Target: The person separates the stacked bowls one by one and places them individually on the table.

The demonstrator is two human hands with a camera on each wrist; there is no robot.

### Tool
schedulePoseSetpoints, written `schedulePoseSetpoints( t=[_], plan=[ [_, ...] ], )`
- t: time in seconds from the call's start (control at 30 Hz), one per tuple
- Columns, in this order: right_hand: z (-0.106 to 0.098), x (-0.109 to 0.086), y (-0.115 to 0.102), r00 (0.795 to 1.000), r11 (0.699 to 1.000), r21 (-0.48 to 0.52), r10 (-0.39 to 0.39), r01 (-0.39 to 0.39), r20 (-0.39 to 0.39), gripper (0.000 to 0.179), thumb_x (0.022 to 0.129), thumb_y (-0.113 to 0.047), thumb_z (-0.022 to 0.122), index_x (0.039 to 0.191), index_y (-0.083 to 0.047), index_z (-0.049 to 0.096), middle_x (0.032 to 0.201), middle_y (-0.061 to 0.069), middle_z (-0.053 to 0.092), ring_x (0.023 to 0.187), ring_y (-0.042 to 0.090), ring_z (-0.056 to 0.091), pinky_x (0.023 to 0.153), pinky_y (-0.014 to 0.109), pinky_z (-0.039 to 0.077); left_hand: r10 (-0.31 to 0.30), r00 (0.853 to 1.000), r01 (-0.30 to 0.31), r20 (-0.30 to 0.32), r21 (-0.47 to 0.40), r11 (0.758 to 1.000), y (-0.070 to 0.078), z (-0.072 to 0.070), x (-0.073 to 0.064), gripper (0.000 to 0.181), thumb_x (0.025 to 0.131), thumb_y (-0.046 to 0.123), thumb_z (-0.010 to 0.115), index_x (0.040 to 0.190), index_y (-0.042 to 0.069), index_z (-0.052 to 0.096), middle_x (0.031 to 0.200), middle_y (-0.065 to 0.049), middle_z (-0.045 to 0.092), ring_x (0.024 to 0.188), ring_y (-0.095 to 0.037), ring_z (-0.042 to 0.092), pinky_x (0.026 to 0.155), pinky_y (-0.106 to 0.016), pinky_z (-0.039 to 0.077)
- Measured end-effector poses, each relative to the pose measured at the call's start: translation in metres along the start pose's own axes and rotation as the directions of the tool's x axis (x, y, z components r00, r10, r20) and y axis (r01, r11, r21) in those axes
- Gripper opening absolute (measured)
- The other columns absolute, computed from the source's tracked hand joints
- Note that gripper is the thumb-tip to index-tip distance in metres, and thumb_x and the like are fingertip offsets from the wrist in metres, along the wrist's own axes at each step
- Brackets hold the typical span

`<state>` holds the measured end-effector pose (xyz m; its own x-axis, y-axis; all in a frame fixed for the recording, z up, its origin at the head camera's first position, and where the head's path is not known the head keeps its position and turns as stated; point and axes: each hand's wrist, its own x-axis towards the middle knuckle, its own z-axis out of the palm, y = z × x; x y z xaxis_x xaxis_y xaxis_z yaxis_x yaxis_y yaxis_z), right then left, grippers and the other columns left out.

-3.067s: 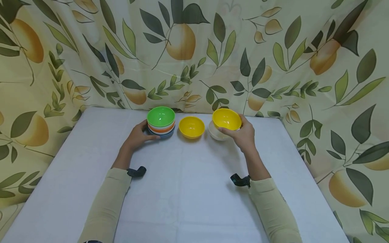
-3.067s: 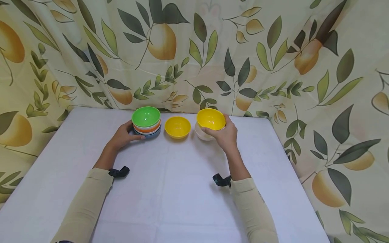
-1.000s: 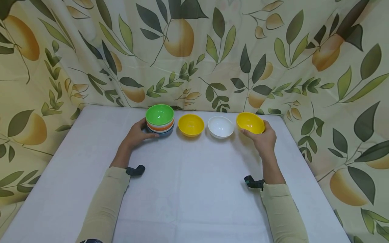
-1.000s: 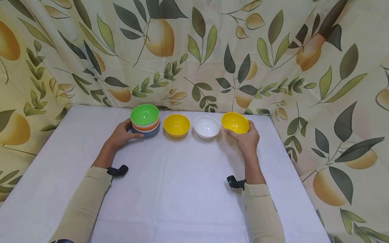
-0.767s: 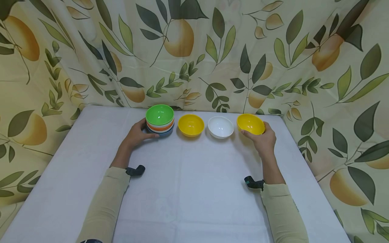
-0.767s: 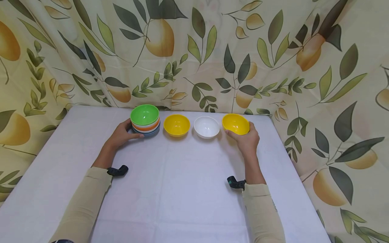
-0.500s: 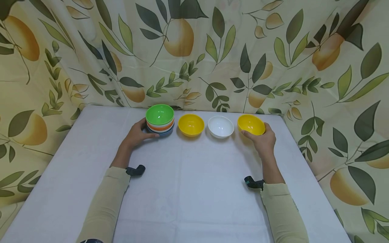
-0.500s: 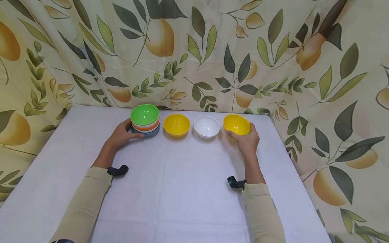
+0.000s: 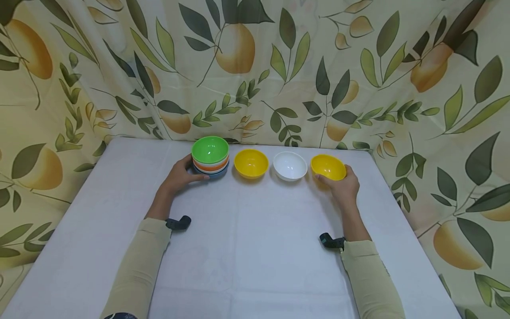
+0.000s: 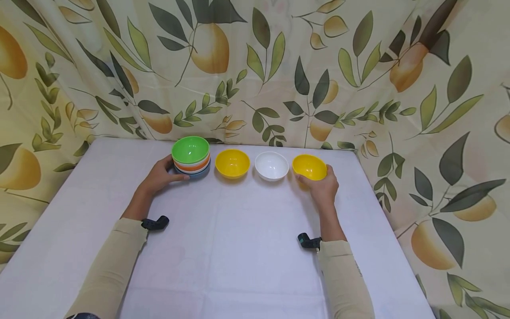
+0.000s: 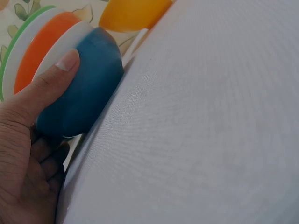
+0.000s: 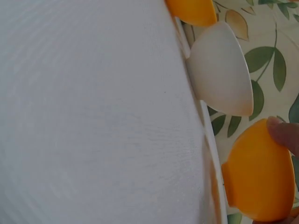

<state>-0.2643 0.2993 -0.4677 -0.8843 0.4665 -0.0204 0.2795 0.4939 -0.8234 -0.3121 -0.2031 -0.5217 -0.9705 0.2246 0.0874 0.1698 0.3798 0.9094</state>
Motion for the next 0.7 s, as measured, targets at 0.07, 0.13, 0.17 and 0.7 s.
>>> schedulePoseSetpoints(
  t=[0.07, 0.13, 0.17, 0.7],
  plan=[
    [0.0007, 0.0002, 0.0012, 1.000, 1.000, -0.009, 0.013, -0.013, 0.004, 0.101, 0.088, -0.034, 0.087, 0.165, -0.004, 0.028, 0.164, 0.017, 0.038, 0.148, 0.036, 0.038, 0.125, 0.048, 0.030, 0.001, 1.000, -0.001, 0.000, -0.006, 1.000, 0.0003, -0.0002, -0.0001, 0.107, 0.080, 0.027, 0.095, 0.165, 0.008, 0.033, 0.165, -0.013, 0.040, 0.154, -0.033, 0.031, 0.126, -0.049, 0.026],
    [0.0010, 0.0009, 0.0022, 1.000, 1.000, -0.018, 0.018, -0.018, 0.004, 0.101, 0.088, -0.033, 0.087, 0.165, -0.004, 0.028, 0.165, 0.017, 0.038, 0.148, 0.036, 0.037, 0.126, 0.048, 0.028, 0.001, 1.000, -0.001, 0.001, -0.006, 1.000, 0.0007, -0.0004, -0.0003, 0.108, 0.080, 0.027, 0.096, 0.165, 0.009, 0.033, 0.164, -0.014, 0.041, 0.154, -0.033, 0.032, 0.126, -0.050, 0.027],
    [0.0011, 0.0006, 0.0022, 1.000, 1.000, -0.021, 0.020, -0.020, 0.005, 0.101, 0.089, -0.033, 0.087, 0.165, -0.004, 0.028, 0.165, 0.017, 0.038, 0.148, 0.036, 0.037, 0.126, 0.048, 0.028, 0.002, 1.000, -0.002, 0.002, -0.007, 1.000, 0.0010, -0.0005, -0.0006, 0.108, 0.080, 0.027, 0.096, 0.165, 0.008, 0.033, 0.164, -0.014, 0.041, 0.154, -0.034, 0.032, 0.126, -0.050, 0.027],
    [0.0013, 0.0007, 0.0084, 0.998, 0.999, 0.009, 0.040, -0.040, 0.040, 0.108, 0.087, -0.031, 0.089, 0.168, -0.008, 0.021, 0.169, 0.014, 0.032, 0.151, 0.034, 0.033, 0.127, 0.048, 0.026, -0.002, 1.000, 0.002, 0.003, -0.006, 1.000, 0.0022, -0.0004, -0.0011, 0.108, 0.080, 0.028, 0.095, 0.165, 0.007, 0.033, 0.164, -0.014, 0.040, 0.154, -0.033, 0.032, 0.126, -0.049, 0.027]
  ],
)
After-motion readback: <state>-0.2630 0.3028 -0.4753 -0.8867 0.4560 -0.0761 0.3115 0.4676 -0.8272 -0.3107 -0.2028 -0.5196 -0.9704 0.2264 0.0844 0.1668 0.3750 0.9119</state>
